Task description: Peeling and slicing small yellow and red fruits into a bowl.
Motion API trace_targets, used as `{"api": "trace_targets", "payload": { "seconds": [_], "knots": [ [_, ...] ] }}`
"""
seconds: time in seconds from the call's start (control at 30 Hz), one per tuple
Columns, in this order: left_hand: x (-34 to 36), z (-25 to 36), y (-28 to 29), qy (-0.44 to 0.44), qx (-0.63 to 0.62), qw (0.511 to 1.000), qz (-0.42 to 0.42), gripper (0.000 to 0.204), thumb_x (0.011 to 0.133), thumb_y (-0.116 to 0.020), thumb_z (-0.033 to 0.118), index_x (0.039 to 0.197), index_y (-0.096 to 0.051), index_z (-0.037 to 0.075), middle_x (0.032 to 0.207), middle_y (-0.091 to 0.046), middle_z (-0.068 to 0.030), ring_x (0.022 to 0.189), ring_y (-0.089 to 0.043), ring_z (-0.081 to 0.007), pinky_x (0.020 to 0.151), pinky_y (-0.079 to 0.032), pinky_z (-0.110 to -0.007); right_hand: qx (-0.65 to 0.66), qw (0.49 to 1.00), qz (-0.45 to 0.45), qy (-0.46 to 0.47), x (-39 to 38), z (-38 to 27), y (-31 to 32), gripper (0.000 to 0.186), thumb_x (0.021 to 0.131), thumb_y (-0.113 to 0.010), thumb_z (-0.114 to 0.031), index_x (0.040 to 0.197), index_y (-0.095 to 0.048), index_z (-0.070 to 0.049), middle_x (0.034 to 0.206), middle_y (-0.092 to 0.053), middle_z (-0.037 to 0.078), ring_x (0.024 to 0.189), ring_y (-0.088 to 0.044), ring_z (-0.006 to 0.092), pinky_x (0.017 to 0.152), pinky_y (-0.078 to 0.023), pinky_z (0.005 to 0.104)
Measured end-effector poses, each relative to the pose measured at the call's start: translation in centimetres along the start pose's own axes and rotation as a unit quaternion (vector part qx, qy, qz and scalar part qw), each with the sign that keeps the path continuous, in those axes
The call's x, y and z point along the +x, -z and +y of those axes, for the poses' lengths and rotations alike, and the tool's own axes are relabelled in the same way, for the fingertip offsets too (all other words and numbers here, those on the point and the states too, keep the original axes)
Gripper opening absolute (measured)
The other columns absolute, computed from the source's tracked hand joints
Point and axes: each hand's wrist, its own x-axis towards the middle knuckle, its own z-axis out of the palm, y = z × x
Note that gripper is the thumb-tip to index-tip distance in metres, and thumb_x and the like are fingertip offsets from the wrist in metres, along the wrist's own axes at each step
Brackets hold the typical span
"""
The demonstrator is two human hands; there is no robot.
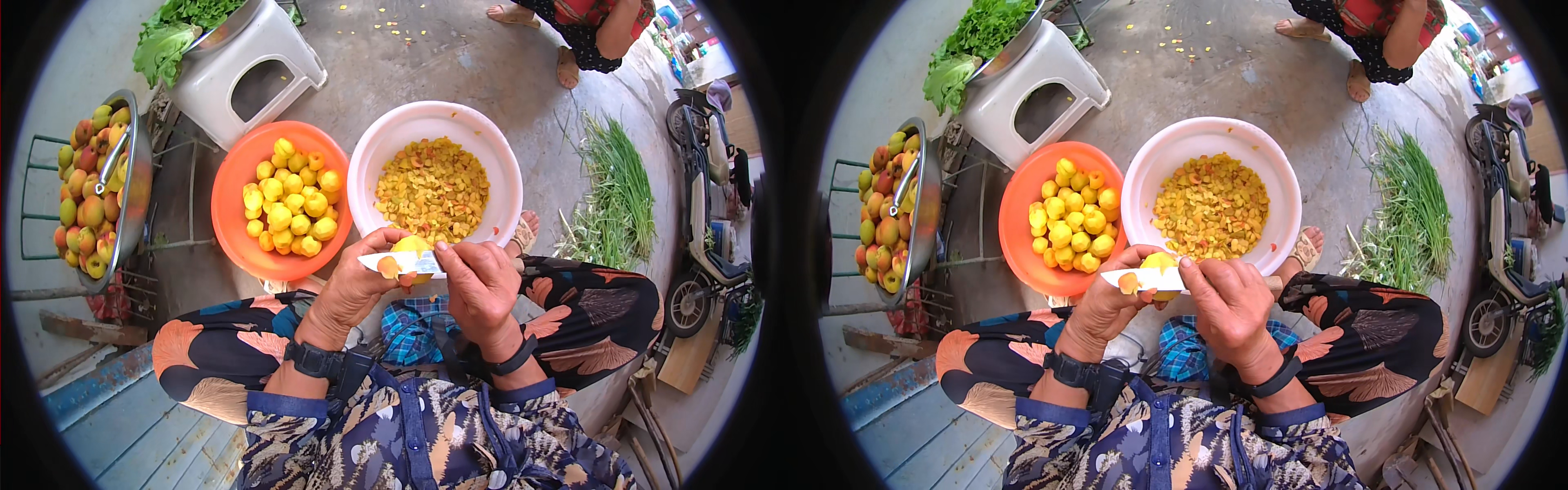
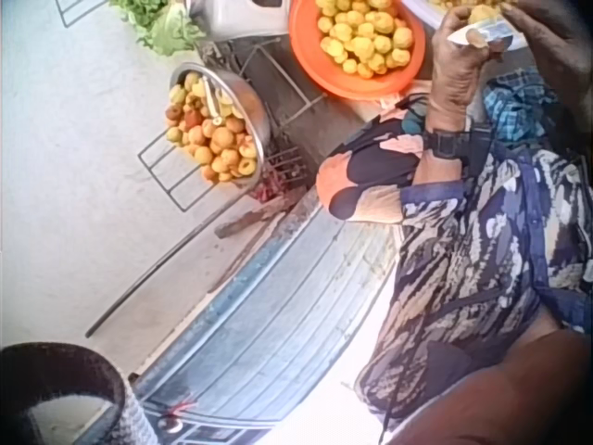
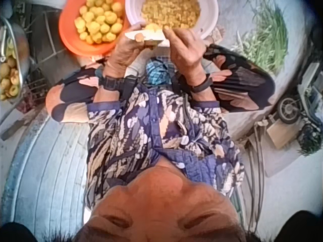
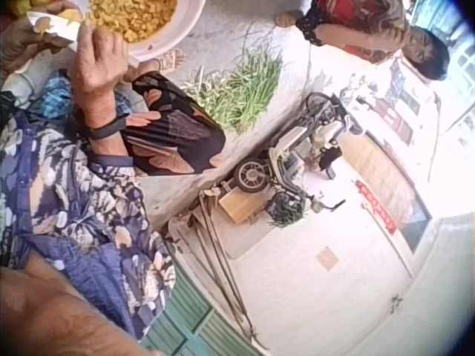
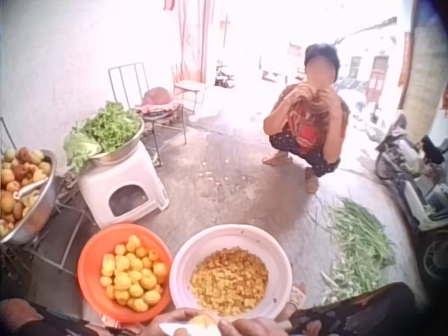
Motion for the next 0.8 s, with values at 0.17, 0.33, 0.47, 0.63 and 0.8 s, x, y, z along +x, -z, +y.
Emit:
{"api": "trace_targets", "payload": {
  "seconds": [0.17, 0.33, 0.47, 0.63, 0.8],
  "knots": [
    [0.2, -0.2, 0.8, -0.022, 0.039, 0.999, -0.007, 0.075, 0.072, -0.092, 0.014, 0.135, -0.053, 0.001, 0.123, -0.064, -0.0069, 0.113, -0.064, -0.0157, 0.097, -0.055, -0.03, 0.019, 1.0, -0.008, 0.01, -0.2, 0.0, -0.2, 0.042, 0.07, -0.069, 0.002, 0.111, -0.075, -0.001, 0.09, -0.066, 0.011, 0.072, -0.065, 0.027, 0.06, -0.049, 0.0383],
    [0.0, 0.5, -0.1, -0.028, 0.095, 0.994, 0.04, 0.078, 0.07, -0.093, 0.013, 0.136, -0.054, 0.002, 0.127, -0.063, -0.009, 0.118, -0.064, -0.0196, 0.104, -0.053, -0.034, 0.017, 1.0, 0.004, -0.026, -0.3, 0.4, -0.3, 0.037, 0.071, -0.069, 0.004, 0.108, -0.075, 0.0, 0.088, -0.066, 0.012, 0.072, -0.065, 0.0276, 0.06, -0.05, 0.0394],
    [0.0, 0.8, -0.3, -0.053, 0.034, 0.998, -0.015, 0.076, 0.074, -0.087, 0.004, 0.14, -0.05, -0.003, 0.135, -0.061, -0.0133, 0.124, -0.062, -0.0237, 0.112, -0.048, -0.04, -0.048, 0.992, -0.015, -0.119, -0.6, 1.4, 0.0, 0.027, 0.076, -0.069, 0.009, 0.1, -0.075, 0.0, 0.084, -0.067, 0.013, 0.073, -0.066, 0.0287, 0.066, -0.053, 0.0388],
    [0.2, 1.1, -1.2, -0.067, 0.006, 0.997, -0.025, 0.082, 0.077, -0.085, 0.007, 0.148, -0.044, -0.004, 0.136, -0.061, -0.0139, 0.125, -0.062, -0.0239, 0.109, -0.05, -0.039, 0.026, 0.982, 0.022, -0.185, -0.7, 1.6, -0.2, 0.024, 0.078, -0.071, 0.01, 0.1, -0.076, 0.001, 0.083, -0.067, 0.012, 0.073, -0.066, 0.0285, 0.066, -0.053, 0.0376],
    [0.3, 0.9, -0.5, -0.064, 0.013, 0.998, -0.025, 0.079, 0.082, -0.083, 0.007, 0.149, -0.043, -0.004, 0.135, -0.061, -0.0133, 0.123, -0.063, -0.0217, 0.106, -0.052, -0.034, 0.017, 0.999, 0.024, -0.013, 0.2, -0.3, 0.0, 0.039, 0.073, -0.07, 0.006, 0.111, -0.075, 0.0, 0.09, -0.066, 0.012, 0.071, -0.064, 0.027, 0.06, -0.05, 0.0379]
  ]
}}
